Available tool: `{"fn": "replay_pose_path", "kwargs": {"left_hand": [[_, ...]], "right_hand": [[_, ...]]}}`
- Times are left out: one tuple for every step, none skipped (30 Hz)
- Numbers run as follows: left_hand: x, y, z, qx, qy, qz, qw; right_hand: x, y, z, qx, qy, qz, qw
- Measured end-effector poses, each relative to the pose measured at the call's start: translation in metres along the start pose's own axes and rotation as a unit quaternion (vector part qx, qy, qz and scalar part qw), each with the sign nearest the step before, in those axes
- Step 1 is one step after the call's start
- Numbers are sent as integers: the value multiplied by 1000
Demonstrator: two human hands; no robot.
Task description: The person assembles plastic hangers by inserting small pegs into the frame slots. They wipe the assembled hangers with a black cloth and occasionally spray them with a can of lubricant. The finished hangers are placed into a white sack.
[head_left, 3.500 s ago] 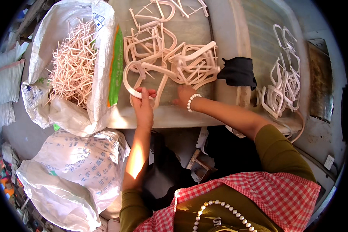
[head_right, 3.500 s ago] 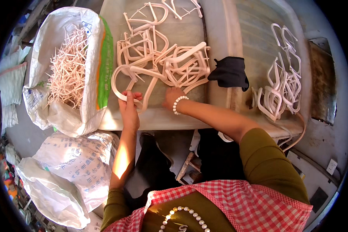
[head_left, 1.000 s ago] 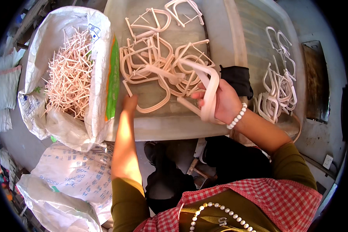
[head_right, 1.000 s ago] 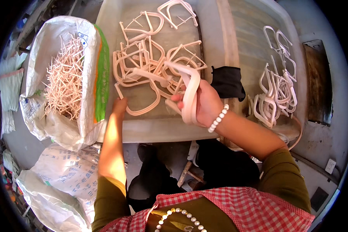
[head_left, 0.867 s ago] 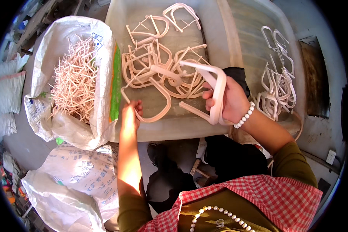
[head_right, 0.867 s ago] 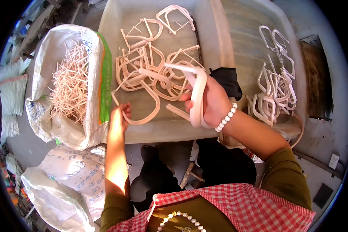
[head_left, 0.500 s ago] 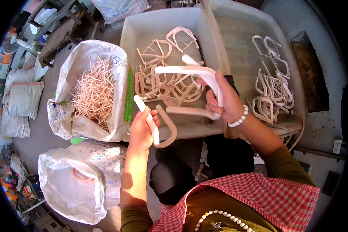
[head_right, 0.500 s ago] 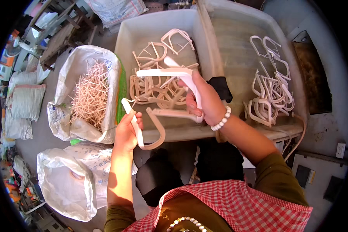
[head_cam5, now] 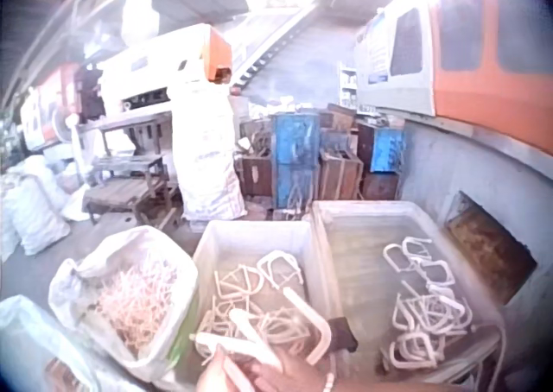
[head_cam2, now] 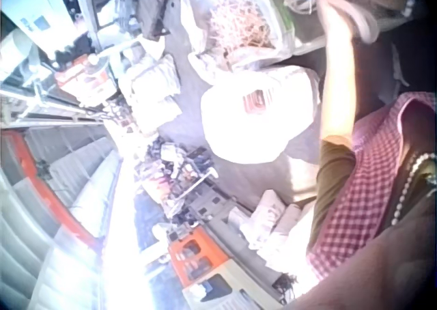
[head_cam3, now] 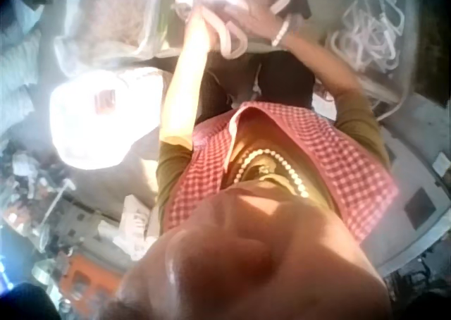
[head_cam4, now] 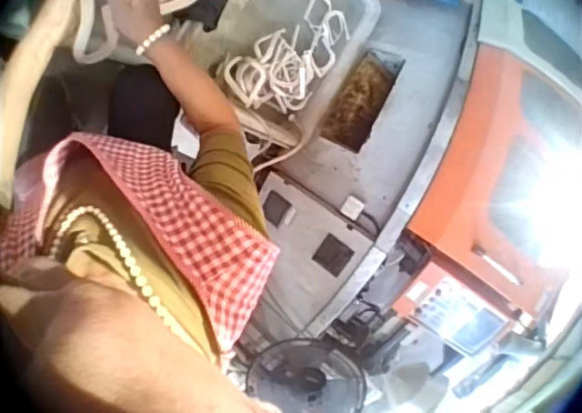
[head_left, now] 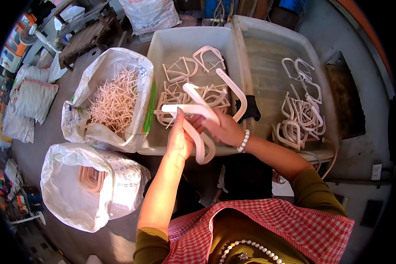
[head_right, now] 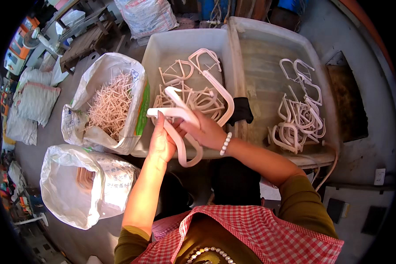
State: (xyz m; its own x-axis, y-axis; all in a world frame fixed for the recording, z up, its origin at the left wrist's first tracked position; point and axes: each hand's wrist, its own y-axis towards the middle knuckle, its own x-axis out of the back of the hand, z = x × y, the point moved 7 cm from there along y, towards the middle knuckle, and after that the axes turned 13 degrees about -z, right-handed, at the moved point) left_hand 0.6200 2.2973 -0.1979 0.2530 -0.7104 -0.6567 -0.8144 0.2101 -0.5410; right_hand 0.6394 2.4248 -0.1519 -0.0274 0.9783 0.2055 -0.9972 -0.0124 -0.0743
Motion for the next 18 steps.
{"fn": "replay_pose_path", "kwargs": {"left_hand": [[-6, -1, 0, 5, 10, 37, 999], [-10, 1, 0, -17, 11, 41, 999], [-11, -1, 1, -26, 9, 23, 999], [-13, -3, 0, -32, 9, 8, 999], [-11, 0, -1, -26, 3, 21, 999], [-6, 5, -2, -20, -2, 34, 999], [-5, 9, -3, -13, -9, 48, 999], [-5, 14, -1, 45, -84, 53, 994], [-3, 17, -2, 29, -92, 45, 994], [-5, 14, -6, 13, -99, 33, 994], [-3, 15, -2, 13, -77, 44, 996], [-1, 18, 3, 13, -54, 55, 997], [6, 18, 7, 12, -33, 60, 998], [5, 15, 7, 12, -32, 65, 997], [3, 11, 7, 12, -31, 70, 997], [0, 6, 5, 12, -27, 76, 997], [-1, 2, 3, 20, -30, 81, 996], [2, 3, 5, 21, -23, 78, 996]], "right_hand": [[-4, -1, -2, 135, -69, -17, 988], [-11, -6, 7, 267, -134, -32, 954], [-13, -7, -6, 202, -154, 13, 967], [-14, -7, -8, 138, -91, 45, 985], [-17, -7, -11, 72, -27, 75, 994], [-21, -7, -16, 5, 37, 105, 994], [-16, -3, -18, 6, 46, 74, 996], [-12, 2, -25, 6, 56, 44, 997], [-8, 8, -33, 8, 65, 13, 998], [-5, 14, -39, 7, 75, -15, 997], [-2, 17, -43, 29, 34, -24, 999], [-3, 15, -47, 45, -17, -10, 999], [-12, 8, -35, 61, -65, 10, 996], [-15, 3, -22, 76, -115, 24, 990], [-18, -1, -23, -16, -112, 74, 991], [-18, -1, -18, -15, -123, 82, 989], [-19, -1, -16, -15, -133, 90, 987], [-20, -1, -17, -15, -142, 98, 985]]}}
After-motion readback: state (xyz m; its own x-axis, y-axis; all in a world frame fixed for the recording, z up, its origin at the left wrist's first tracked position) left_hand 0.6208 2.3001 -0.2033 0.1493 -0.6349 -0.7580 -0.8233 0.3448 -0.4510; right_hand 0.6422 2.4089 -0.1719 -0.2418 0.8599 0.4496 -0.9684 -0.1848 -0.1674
